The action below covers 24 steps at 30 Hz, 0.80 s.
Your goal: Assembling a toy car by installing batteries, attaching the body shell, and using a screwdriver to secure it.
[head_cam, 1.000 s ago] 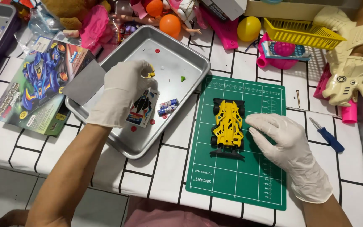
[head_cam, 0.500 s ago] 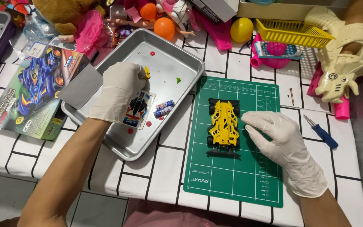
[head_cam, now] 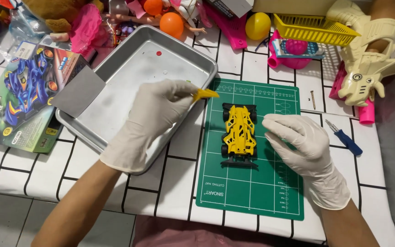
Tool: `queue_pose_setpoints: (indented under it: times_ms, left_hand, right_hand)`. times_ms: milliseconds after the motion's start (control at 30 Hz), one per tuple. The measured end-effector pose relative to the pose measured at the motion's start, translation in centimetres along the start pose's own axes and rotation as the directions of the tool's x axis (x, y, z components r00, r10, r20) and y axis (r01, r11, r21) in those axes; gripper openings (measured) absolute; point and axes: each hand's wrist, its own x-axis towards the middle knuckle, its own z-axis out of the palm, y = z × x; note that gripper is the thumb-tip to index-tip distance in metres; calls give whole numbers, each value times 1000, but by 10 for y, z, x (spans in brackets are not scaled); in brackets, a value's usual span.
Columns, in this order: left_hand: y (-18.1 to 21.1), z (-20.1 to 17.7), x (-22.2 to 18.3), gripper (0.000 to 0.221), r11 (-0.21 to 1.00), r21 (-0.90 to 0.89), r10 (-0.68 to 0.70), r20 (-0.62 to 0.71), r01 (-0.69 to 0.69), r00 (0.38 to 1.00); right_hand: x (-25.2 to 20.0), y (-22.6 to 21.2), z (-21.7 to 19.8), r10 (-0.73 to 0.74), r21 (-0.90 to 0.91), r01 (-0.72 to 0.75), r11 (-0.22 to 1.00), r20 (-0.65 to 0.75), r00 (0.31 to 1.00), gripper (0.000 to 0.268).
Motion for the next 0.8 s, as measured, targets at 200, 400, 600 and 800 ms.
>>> queue_pose_setpoints:
  times_ms: [200, 400, 600, 800]
  left_hand:
    - [44, 31, -37, 29, 965, -223, -58, 321, 135, 945]
    - [30, 50, -32, 24, 958, -250, -18, 434, 140, 901]
    - [24, 58, -39, 24, 927, -294, -64, 489, 233, 870]
    - [25, 53, -42, 20, 934, -281, -46, 517, 220, 855]
  right_hand:
    - [3, -12, 4, 71, 140, -78, 987, 53, 996, 39]
    - [1, -13, 7, 18, 115, -33, 993, 130, 991, 30]
    - [10, -19, 7, -26, 138, 3, 990, 163, 986, 19]
    - [2, -16, 9, -83, 65, 74, 995, 153, 985, 10]
